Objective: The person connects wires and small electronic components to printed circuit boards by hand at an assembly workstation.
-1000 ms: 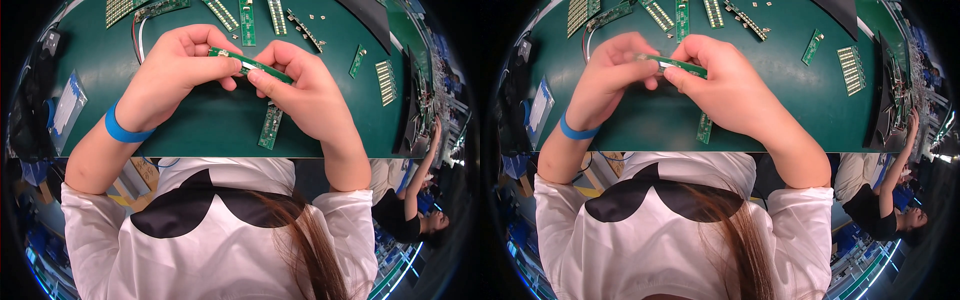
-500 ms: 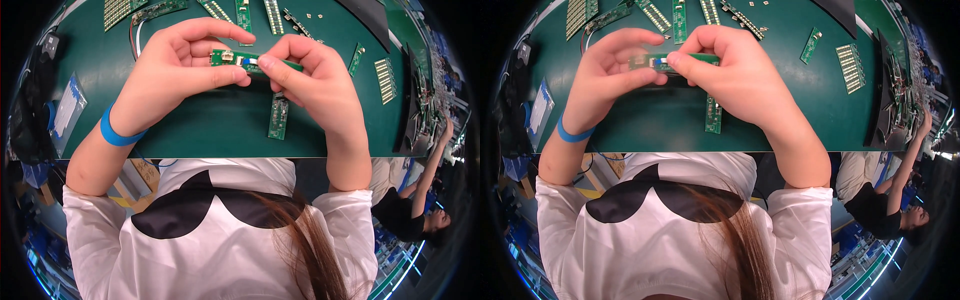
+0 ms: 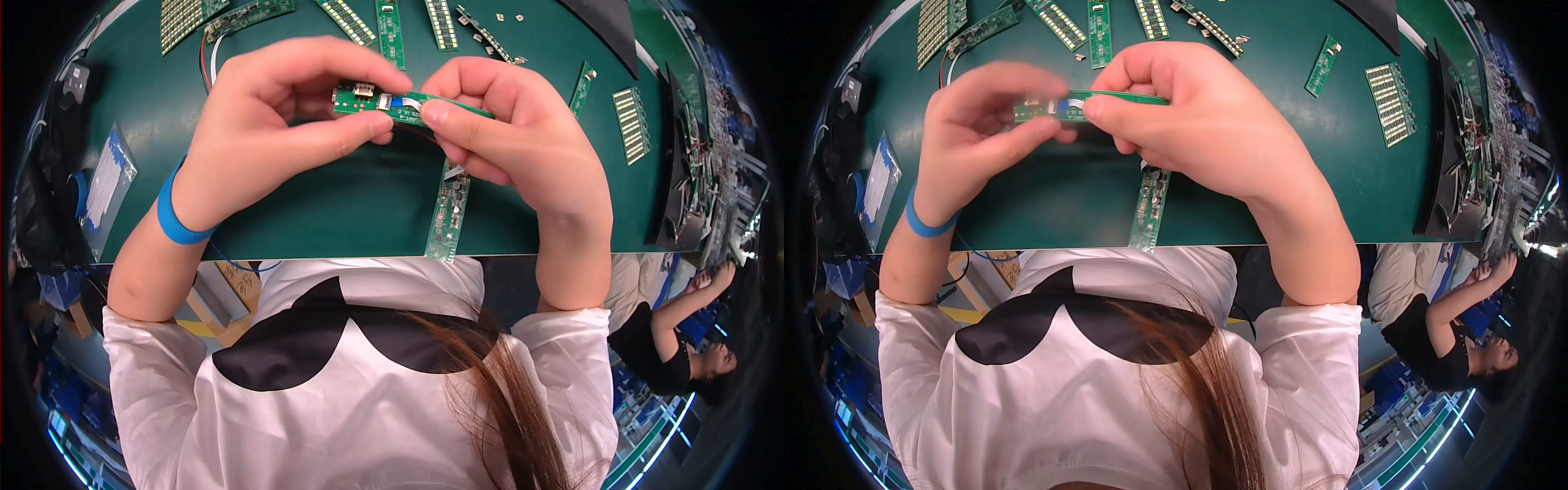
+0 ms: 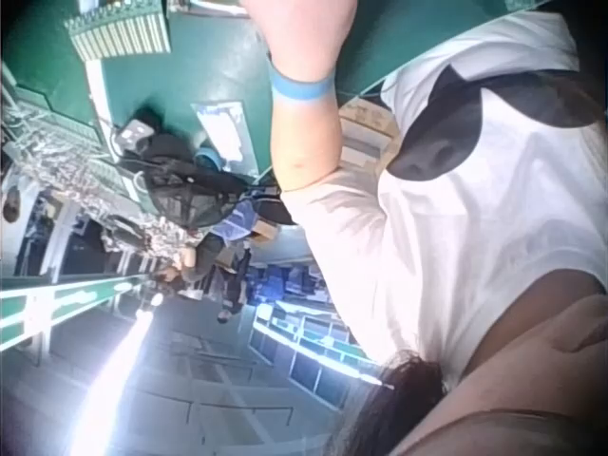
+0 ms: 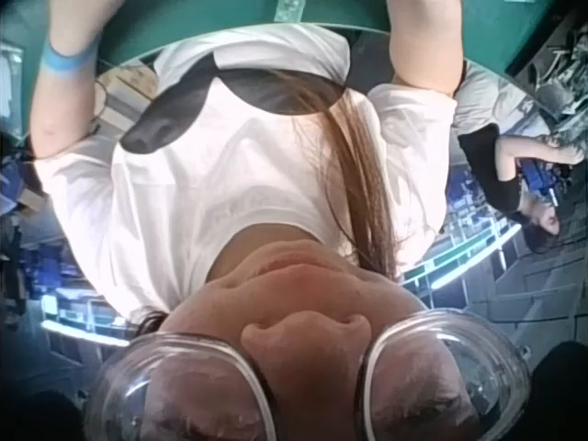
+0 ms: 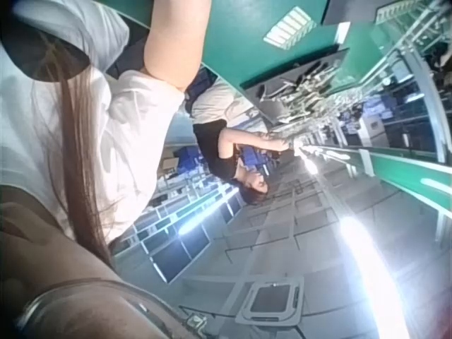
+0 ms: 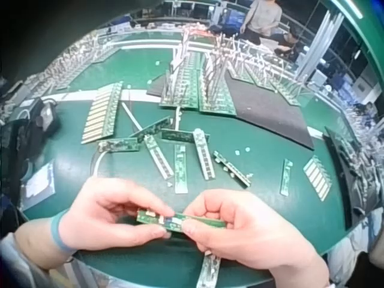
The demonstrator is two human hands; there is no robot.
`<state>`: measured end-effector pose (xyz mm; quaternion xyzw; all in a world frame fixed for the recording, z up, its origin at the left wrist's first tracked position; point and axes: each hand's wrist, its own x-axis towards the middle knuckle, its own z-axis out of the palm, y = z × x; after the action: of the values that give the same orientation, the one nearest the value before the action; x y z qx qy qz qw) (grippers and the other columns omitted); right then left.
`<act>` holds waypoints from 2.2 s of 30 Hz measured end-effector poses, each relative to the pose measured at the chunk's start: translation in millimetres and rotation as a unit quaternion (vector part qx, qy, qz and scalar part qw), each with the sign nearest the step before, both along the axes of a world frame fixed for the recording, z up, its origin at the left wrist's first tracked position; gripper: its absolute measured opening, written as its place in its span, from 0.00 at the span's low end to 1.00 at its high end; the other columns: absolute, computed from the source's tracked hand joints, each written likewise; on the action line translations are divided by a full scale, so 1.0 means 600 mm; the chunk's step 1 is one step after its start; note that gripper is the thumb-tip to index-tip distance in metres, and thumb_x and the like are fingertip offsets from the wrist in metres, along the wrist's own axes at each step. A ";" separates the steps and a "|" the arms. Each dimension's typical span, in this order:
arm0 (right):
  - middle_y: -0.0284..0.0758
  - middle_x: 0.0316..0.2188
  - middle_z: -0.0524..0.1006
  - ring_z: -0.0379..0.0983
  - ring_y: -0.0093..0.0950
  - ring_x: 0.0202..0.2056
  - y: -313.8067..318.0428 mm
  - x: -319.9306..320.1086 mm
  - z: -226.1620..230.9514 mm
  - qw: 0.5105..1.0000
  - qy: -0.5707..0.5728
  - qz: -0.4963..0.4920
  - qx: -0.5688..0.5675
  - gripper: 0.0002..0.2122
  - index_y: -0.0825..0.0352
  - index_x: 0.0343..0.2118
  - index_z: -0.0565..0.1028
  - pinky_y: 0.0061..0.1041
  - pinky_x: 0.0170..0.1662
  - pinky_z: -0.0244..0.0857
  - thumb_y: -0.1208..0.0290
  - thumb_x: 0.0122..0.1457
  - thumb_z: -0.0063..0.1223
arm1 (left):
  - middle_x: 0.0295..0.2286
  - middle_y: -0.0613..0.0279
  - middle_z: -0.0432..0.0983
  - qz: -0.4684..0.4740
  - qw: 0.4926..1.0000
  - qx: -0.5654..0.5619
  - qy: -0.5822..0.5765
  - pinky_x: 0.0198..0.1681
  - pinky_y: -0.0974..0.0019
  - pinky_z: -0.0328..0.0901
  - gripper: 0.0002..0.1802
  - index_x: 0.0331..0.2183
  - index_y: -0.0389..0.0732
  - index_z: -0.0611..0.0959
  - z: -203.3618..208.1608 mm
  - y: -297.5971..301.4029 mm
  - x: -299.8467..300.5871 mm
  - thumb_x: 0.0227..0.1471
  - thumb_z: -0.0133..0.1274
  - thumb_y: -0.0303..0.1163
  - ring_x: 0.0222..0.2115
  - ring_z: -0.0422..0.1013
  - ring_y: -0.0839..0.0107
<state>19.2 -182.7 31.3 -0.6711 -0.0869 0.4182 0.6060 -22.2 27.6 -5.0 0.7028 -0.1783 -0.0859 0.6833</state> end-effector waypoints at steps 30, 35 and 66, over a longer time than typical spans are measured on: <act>0.20 0.18 0.63 0.55 0.09 0.22 -0.021 0.029 -0.030 0.941 -0.301 -0.089 -0.124 0.10 0.68 0.27 0.70 0.11 0.24 0.49 0.66 0.59 0.48 | 0.31 0.52 0.74 0.034 0.997 -0.037 0.064 0.37 0.71 0.69 0.13 0.36 0.32 0.69 0.001 -0.003 0.012 0.46 0.50 0.15 0.32 0.75 0.65; 0.30 0.13 0.65 0.57 0.17 0.16 -0.027 0.031 -0.021 0.925 -0.351 -0.063 -0.131 0.14 0.71 0.22 0.69 0.22 0.19 0.51 0.64 0.55 0.51 | 0.31 0.52 0.75 0.042 0.983 -0.054 0.173 0.39 0.71 0.68 0.13 0.37 0.32 0.69 0.006 0.004 0.016 0.47 0.51 0.20 0.33 0.74 0.66; 0.33 0.29 0.71 0.68 0.20 0.29 -0.036 0.036 -0.001 0.982 -0.148 -0.068 0.100 0.13 0.74 0.44 0.64 0.17 0.33 0.63 0.76 0.56 0.46 | 0.39 0.45 0.73 0.202 0.949 -0.201 0.137 0.33 0.72 0.69 0.20 0.46 0.32 0.67 0.002 -0.007 0.001 0.52 0.49 0.29 0.36 0.74 0.62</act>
<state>41.1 -204.2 30.8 -0.6660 -0.1712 0.2617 0.6773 -21.6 23.3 -3.8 0.5535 0.0496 -0.0040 0.8313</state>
